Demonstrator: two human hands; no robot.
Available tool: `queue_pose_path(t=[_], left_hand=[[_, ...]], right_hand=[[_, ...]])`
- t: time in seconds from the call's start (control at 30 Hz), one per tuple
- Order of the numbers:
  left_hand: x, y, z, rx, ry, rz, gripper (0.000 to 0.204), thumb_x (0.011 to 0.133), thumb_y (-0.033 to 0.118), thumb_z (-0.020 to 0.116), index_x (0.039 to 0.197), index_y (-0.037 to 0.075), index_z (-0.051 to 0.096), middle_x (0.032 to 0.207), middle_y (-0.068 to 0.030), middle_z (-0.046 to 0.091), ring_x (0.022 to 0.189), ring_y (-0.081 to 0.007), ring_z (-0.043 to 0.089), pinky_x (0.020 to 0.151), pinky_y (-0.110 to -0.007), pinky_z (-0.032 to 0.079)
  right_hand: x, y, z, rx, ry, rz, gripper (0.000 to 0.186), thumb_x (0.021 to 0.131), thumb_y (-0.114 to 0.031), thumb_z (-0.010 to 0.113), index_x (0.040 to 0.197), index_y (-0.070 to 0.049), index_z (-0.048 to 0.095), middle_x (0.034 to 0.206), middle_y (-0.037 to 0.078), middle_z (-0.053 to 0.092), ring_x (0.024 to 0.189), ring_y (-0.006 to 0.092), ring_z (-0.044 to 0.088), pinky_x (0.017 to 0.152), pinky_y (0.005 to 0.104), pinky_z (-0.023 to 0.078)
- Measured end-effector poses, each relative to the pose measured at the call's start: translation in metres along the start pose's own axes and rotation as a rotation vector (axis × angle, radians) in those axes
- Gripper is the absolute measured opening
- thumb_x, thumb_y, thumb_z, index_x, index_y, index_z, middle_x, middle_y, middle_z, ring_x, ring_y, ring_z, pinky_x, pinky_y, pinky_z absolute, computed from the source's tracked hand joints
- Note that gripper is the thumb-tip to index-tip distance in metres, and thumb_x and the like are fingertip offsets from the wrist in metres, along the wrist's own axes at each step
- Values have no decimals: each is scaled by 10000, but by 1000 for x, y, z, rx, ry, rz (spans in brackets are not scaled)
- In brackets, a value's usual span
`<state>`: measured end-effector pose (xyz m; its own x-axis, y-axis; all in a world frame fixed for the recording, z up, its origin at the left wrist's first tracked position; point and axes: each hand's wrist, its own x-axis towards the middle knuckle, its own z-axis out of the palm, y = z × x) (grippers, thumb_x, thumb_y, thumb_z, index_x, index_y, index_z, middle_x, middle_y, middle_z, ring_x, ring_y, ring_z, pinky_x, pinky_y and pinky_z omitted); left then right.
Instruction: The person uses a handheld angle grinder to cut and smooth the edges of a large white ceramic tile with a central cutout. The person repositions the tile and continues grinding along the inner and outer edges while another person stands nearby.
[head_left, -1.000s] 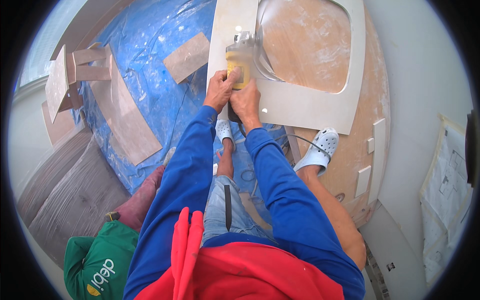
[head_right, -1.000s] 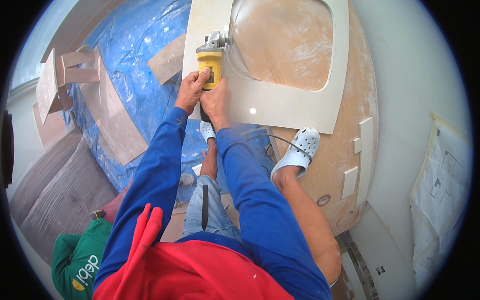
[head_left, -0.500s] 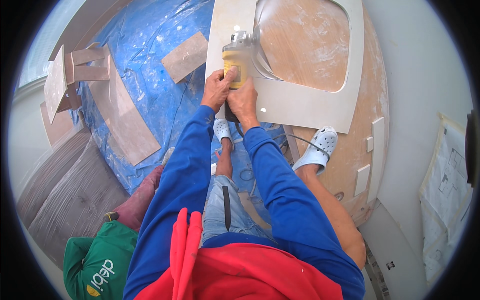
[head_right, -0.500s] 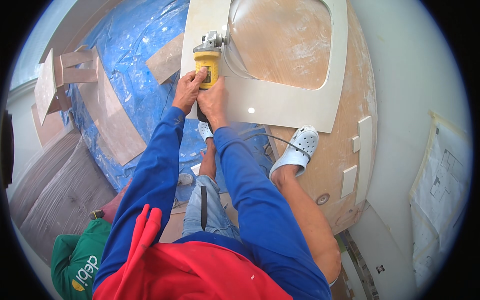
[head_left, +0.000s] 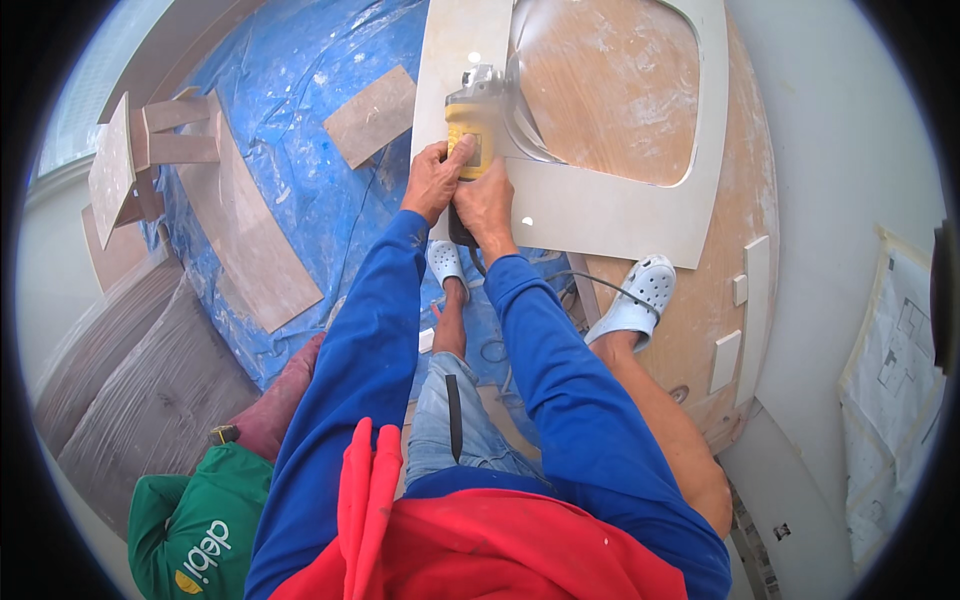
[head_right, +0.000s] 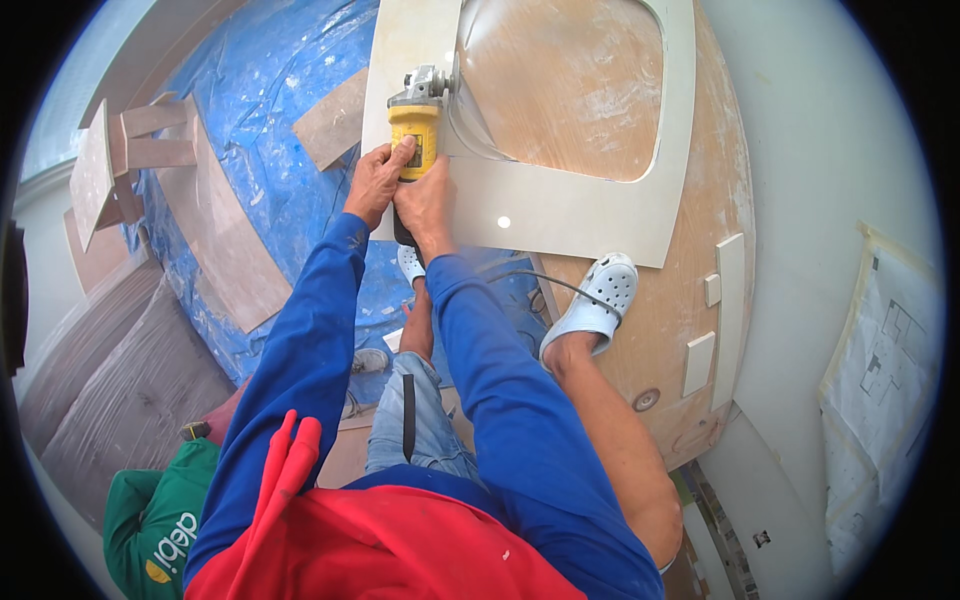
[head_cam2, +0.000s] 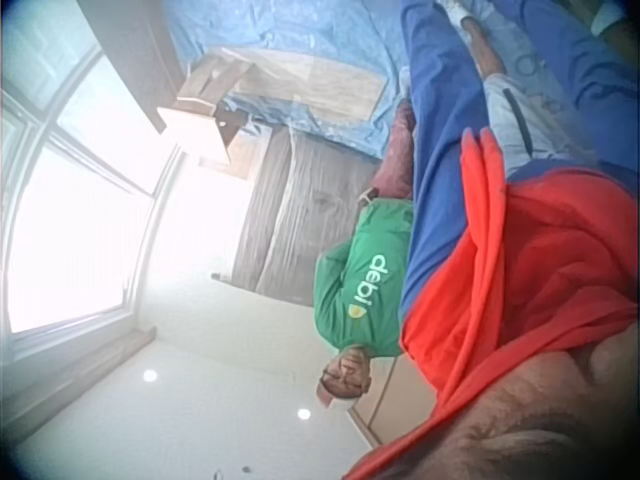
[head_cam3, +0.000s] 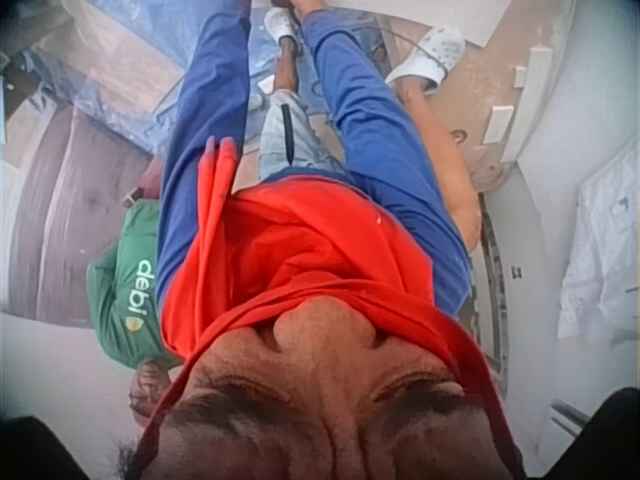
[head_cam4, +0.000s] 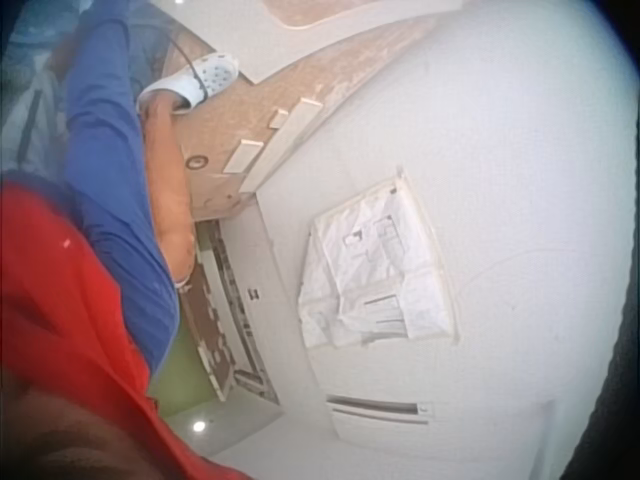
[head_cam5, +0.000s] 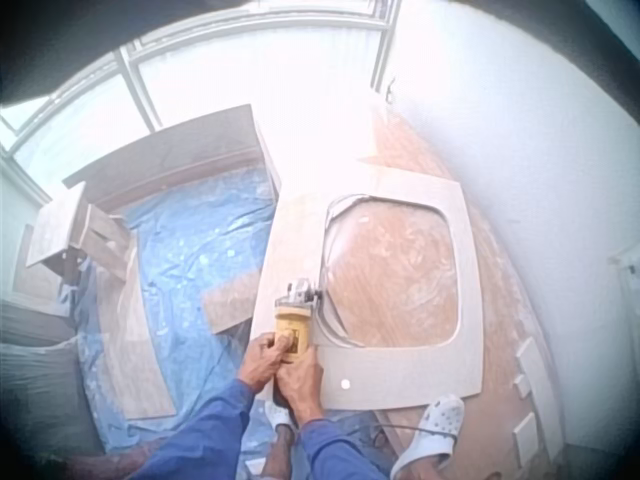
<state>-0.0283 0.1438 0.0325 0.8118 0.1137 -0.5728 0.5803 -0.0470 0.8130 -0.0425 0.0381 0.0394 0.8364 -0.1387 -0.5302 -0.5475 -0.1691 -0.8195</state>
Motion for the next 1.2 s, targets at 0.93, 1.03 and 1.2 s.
queue_pose_path(t=[0.93,1.03,1.2], left_hand=[[-1,-7,2,7,4,-16,562,1018,509,706,1093,-47,740,995,-72,736,884,-101,648,813,-280,529],[-1,-8,2,63,5,4,568,1016,513,706,1094,-48,740,996,-71,736,885,-99,645,811,-277,529],[2,-9,1,41,20,29,576,1013,519,707,1105,-49,741,1002,-71,738,888,-98,647,814,-273,530]], right_hand=[[-2,1,-5,28,-13,11,652,785,-342,909,1191,73,612,1091,239,755,1024,324,752,871,404,583],[-2,3,-7,19,-16,17,639,789,-329,906,1189,75,614,1082,233,757,1020,318,753,868,400,583],[0,8,-2,98,-29,-33,690,768,-326,926,1188,75,553,1055,265,748,993,381,761,848,444,596]])
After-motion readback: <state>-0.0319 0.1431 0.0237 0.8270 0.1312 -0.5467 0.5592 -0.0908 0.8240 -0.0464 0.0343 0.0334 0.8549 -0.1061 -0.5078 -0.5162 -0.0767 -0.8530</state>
